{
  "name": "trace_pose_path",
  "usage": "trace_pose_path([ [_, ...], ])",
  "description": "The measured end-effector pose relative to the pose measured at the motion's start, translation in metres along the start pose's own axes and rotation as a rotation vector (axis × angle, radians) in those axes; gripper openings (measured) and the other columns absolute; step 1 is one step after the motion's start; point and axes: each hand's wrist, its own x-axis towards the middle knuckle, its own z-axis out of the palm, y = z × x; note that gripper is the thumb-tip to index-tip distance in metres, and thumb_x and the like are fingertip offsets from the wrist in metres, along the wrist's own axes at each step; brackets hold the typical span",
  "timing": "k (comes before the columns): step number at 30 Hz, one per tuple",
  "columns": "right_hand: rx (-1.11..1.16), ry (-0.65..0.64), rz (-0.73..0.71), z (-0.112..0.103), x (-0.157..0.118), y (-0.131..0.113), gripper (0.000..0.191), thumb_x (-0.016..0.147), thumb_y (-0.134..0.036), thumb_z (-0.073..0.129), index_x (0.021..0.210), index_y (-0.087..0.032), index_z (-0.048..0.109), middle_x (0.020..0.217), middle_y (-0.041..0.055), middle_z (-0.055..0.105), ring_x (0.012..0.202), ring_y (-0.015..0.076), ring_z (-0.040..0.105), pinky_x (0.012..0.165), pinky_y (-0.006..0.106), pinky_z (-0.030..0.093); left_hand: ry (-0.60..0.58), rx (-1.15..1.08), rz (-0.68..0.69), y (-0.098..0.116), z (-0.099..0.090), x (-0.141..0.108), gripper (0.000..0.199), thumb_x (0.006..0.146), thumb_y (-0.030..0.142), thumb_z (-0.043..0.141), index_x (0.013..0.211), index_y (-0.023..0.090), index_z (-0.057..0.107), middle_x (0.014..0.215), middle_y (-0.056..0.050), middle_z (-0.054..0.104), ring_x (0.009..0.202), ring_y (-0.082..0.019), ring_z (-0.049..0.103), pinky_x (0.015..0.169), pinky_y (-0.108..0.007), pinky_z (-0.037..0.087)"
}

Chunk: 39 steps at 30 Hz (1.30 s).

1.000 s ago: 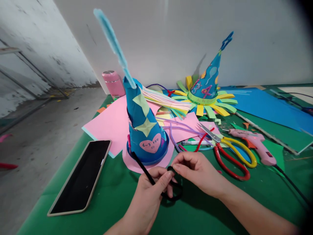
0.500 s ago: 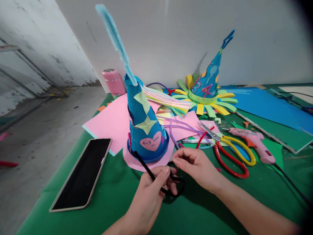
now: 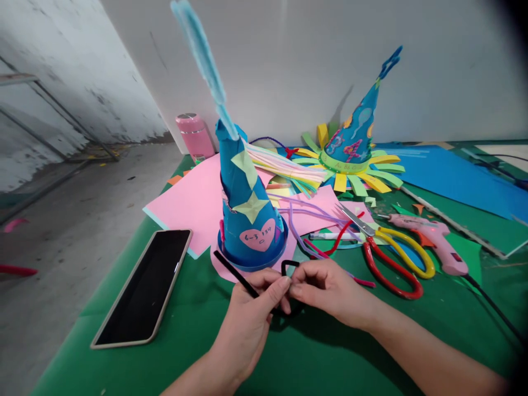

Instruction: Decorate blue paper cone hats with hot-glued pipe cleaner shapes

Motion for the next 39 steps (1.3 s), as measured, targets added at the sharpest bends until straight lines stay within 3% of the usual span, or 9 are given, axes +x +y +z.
trace_pose_path([
  [5, 0.082, 0.11, -0.042, 0.001, 0.001, -0.003, 0.017, 0.071, -0.024, 0.057, 0.059, -0.014, 0.05, 0.054, -0.0035, 0.049, 0.051, 0.0072, 0.04, 0.05, 0.02, 0.031, 0.004, -0.168, -0.101, 0.0, 0.003, -0.002, 0.012, 0.071, 0.023, 0.06, 0.08, 0.015, 0.061, 0.063, 0.0, 0.057, 0.061, -0.01, 0.05, 0.059, -0.022, 0.039],
  [10, 0.111, 0.244, -0.086, -0.006, 0.0, -0.007, 0.016, 0.069, -0.023, 0.058, 0.058, -0.015, 0.05, 0.055, -0.0044, 0.045, 0.051, 0.0068, 0.036, 0.049, 0.02, 0.029, -0.208, 0.029, -0.106, -0.002, 0.004, -0.012, 0.027, 0.077, 0.032, 0.047, 0.06, 0.013, 0.055, 0.064, -0.004, 0.055, 0.048, -0.011, 0.049, 0.049, -0.026, 0.038],
  [12, 0.098, 0.267, -0.103, -0.008, 0.0, -0.006, 0.015, 0.069, -0.022, 0.057, 0.058, -0.015, 0.05, 0.055, -0.0044, 0.045, 0.051, 0.0068, 0.035, 0.049, 0.02, 0.029, -0.271, 0.359, 0.137, -0.003, 0.002, -0.018, 0.025, 0.075, 0.025, 0.05, 0.052, 0.014, 0.051, 0.056, -0.002, 0.051, 0.047, -0.01, 0.047, 0.047, -0.023, 0.036],
  [16, 0.015, 0.206, -0.092, -0.009, -0.001, -0.005, 0.016, 0.069, -0.022, 0.056, 0.057, -0.015, 0.048, 0.05, -0.006, 0.039, 0.049, 0.0065, 0.032, 0.045, 0.019, 0.026, -0.163, 0.911, 0.893, 0.001, -0.003, -0.029, 0.014, 0.067, 0.003, 0.055, 0.071, 0.016, 0.056, 0.068, -0.004, 0.057, 0.063, -0.013, 0.052, 0.06, -0.024, 0.042],
  [19, -0.1, 0.145, -0.062, -0.008, -0.004, -0.007, 0.016, 0.069, -0.021, 0.055, 0.057, -0.015, 0.048, 0.046, -0.0075, 0.035, 0.044, 0.0054, 0.029, 0.042, 0.018, 0.023, 0.088, 1.065, 1.067, 0.007, -0.007, -0.028, 0.024, 0.067, 0.002, 0.057, 0.085, 0.017, 0.054, 0.076, -0.005, 0.059, 0.071, -0.015, 0.054, 0.065, -0.025, 0.042],
  [22, -0.195, 0.087, -0.053, -0.005, -0.007, -0.009, 0.013, 0.068, -0.017, 0.054, 0.057, -0.015, 0.048, 0.045, -0.0076, 0.035, 0.042, 0.0047, 0.03, 0.04, 0.017, 0.022, 0.194, 1.126, 0.827, 0.017, -0.006, -0.02, 0.01, 0.073, 0.014, 0.054, 0.083, 0.017, 0.054, 0.071, -0.003, 0.056, 0.066, -0.014, 0.051, 0.059, -0.023, 0.041],
  [28, -0.211, -0.005, -0.034, -0.002, -0.014, -0.009, 0.013, 0.068, -0.016, 0.055, 0.058, -0.015, 0.047, 0.047, -0.0078, 0.035, 0.043, 0.0042, 0.03, 0.04, 0.016, 0.022, -0.064, 0.96, 0.321, 0.032, 0.004, -0.011, 0.021, 0.075, 0.026, 0.049, 0.057, 0.017, 0.046, 0.057, 0.003, 0.039, 0.055, -0.011, 0.037, 0.051, -0.022, 0.031],
  [32, -0.113, -0.029, -0.095, -0.008, -0.016, -0.011, 0.019, 0.074, -0.027, 0.053, 0.06, -0.015, 0.047, 0.052, -0.006, 0.037, 0.049, 0.006, 0.031, 0.043, 0.018, 0.025, -0.151, 0.675, 0.139, 0.032, 0.008, -0.01, 0.024, 0.076, 0.03, 0.048, 0.057, 0.016, 0.042, 0.056, 0.004, 0.033, 0.054, -0.009, 0.03, 0.05, -0.022, 0.026],
  [39, -0.079, 0.183, -0.208, -0.013, -0.014, -0.015, 0.014, 0.077, -0.027, 0.052, 0.069, -0.015, 0.05, 0.063, -0.0032, 0.044, 0.056, 0.0082, 0.037, 0.05, 0.019, 0.031, -0.171, 0.54, 0.037, 0.028, 0.014, -0.002, 0.027, 0.073, 0.033, 0.052, 0.055, 0.016, 0.04, 0.053, 0.005, 0.031, 0.052, -0.008, 0.025, 0.048, -0.022, 0.021],
])
